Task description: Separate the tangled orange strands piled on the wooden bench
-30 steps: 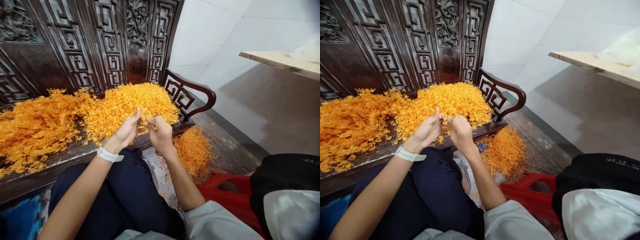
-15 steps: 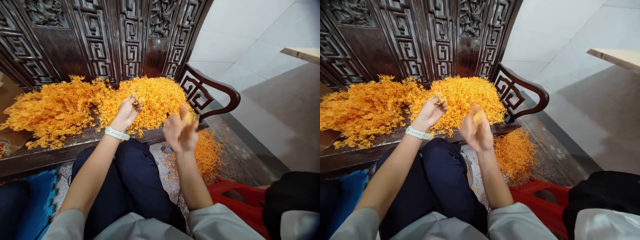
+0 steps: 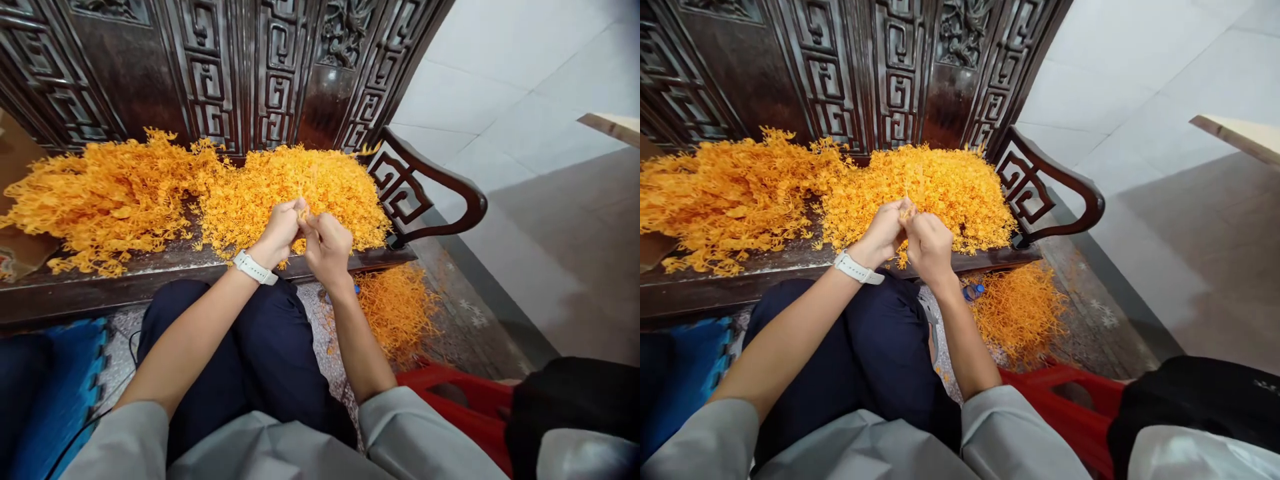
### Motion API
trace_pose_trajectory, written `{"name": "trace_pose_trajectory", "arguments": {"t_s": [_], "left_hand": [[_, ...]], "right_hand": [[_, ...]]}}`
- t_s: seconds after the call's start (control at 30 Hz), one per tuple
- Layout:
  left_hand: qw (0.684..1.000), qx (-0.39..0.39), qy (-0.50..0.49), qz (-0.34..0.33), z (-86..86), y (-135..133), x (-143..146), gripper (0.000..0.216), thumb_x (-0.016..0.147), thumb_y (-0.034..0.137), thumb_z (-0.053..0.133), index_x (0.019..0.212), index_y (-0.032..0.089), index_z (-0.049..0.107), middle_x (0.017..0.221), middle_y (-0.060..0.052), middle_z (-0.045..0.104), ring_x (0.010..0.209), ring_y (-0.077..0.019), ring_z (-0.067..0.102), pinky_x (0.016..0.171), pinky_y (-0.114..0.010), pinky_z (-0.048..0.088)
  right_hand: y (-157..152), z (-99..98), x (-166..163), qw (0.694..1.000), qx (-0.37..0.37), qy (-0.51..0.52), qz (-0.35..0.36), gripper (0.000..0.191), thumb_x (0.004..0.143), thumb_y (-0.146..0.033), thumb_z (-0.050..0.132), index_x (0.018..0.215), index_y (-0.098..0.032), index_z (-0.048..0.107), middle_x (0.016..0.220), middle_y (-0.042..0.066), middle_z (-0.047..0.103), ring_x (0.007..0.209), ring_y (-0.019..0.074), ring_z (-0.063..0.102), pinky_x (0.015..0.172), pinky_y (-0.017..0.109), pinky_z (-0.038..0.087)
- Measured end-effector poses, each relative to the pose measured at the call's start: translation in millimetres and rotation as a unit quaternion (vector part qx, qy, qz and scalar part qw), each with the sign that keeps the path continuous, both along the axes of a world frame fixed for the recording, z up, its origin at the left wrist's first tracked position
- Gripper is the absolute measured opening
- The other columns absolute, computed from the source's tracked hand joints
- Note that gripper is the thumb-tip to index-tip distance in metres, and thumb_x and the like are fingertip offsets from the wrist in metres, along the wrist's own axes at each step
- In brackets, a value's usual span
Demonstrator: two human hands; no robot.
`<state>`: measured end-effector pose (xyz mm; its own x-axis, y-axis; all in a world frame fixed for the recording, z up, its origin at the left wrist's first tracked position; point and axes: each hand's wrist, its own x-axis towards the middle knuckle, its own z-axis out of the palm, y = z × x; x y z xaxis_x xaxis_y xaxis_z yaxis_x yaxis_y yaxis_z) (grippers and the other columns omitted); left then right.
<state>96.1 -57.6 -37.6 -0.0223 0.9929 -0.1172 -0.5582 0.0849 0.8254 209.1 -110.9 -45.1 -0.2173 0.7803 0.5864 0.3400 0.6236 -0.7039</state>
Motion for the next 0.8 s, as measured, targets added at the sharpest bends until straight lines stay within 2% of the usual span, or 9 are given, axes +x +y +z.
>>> {"name": "trace_pose_trajectory", "arguments": {"t_s": [0.1,0.17,0.23,0.27,0.37,0.47,0.53,0.67,0.8], "left_hand": [[0.993,-0.037,-0.096,0.055,-2.0,20.0,-25.8,0.045,0.111,0.02,0.042,0.067,0.018,0.046,0.062,0.002,0.045,0.048,-0.0071,0.035,0.049,-0.022,0.031],[0.993,-0.022,-0.097,0.061,0.5,29.2,-49.3,0.04,0.11,0.021,0.048,0.069,0.018,0.048,0.065,0.002,0.049,0.048,-0.0065,0.036,0.048,-0.022,0.031],[0.997,0.018,-0.069,0.029,5.5,31.6,-70.2,0.034,0.105,0.019,0.057,0.072,0.018,0.051,0.068,0.002,0.053,0.049,-0.0058,0.039,0.048,-0.022,0.031],[0.998,0.039,-0.054,0.014,8.3,30.7,-78.5,0.032,0.103,0.018,0.06,0.072,0.019,0.052,0.068,0.002,0.053,0.048,-0.0055,0.04,0.048,-0.022,0.031],[0.995,0.093,-0.023,0.005,14.2,24.2,-94.3,0.03,0.098,0.013,0.06,0.07,0.019,0.053,0.067,0.002,0.053,0.047,-0.0051,0.039,0.046,-0.02,0.03],[0.991,0.131,0.019,0.017,15.2,17.7,-99.6,0.03,0.099,0.013,0.057,0.069,0.018,0.056,0.068,0.0,0.055,0.044,-0.0038,0.036,0.043,-0.018,0.027],[0.988,0.148,0.042,0.02,14.5,14.2,-100.3,0.029,0.099,0.013,0.057,0.07,0.017,0.059,0.069,0.0,0.056,0.043,-0.0035,0.034,0.043,-0.017,0.027],[0.981,0.173,0.077,-0.038,12.3,5.9,-103.9,0.026,0.095,0.017,0.067,0.069,0.017,0.062,0.068,-0.002,0.057,0.046,-0.0051,0.039,0.045,-0.017,0.031],[0.97,0.193,0.109,-0.103,12.3,-5.9,-118.3,0.028,0.093,0.029,0.072,0.069,0.016,0.066,0.066,-0.004,0.057,0.048,-0.0065,0.042,0.046,-0.018,0.032]], "right_hand": [[-36.2,5.7,14.1,0.974,-0.046,-0.024,0.219,0.041,0.1,-0.057,0.061,0.07,-0.028,0.06,0.07,0.005,0.057,0.072,0.0208,0.057,0.075,0.041,0.055],[-39.3,8.6,28.4,0.912,-0.088,-0.047,0.397,0.039,0.091,-0.063,0.07,0.073,-0.029,0.068,0.069,0.005,0.061,0.067,0.0187,0.061,0.066,0.035,0.056],[-18.9,8.1,38.0,0.854,-0.127,0.007,0.505,0.042,0.083,-0.072,0.073,0.074,-0.03,0.072,0.066,0.003,0.061,0.06,0.0155,0.06,0.057,0.03,0.054],[-2.8,6.2,39.3,0.852,-0.147,0.074,0.497,0.047,0.081,-0.078,0.07,0.076,-0.031,0.073,0.067,0.002,0.062,0.059,0.0145,0.058,0.054,0.028,0.052],[43.5,-4.1,29.6,0.883,-0.238,0.276,0.297,0.058,0.089,-0.082,0.051,0.094,-0.029,0.074,0.095,0.008,0.074,0.074,0.0169,0.064,0.063,0.032,0.057],[57.0,-16.1,9.4,0.846,-0.364,0.332,0.204,0.048,0.096,-0.065,0.053,0.114,-0.025,0.072,0.136,0.012,0.07,0.102,0.0207,0.069,0.085,0.039,0.061],[50.7,-22.4,-0.8,0.827,-0.412,0.339,0.178,0.04,0.093,-0.054,0.062,0.119,-0.024,0.071,0.145,0.01,0.066,0.108,0.0203,0.07,0.09,0.038,0.061],[49.6,-22.8,-2.1,0.85,-0.363,0.365,0.114,0.035,0.088,-0.043,0.069,0.118,-0.026,0.071,0.146,0.007,0.066,0.103,0.017,0.071,0.091,0.033,0.061],[84.2,-15.9,13.2,0.933,-0.268,0.234,0.047,0.052,0.092,-0.051,0.059,0.139,-0.027,0.059,0.144,0.013,0.066,0.108,0.0206,0.072,0.091,0.038,0.061]]}}
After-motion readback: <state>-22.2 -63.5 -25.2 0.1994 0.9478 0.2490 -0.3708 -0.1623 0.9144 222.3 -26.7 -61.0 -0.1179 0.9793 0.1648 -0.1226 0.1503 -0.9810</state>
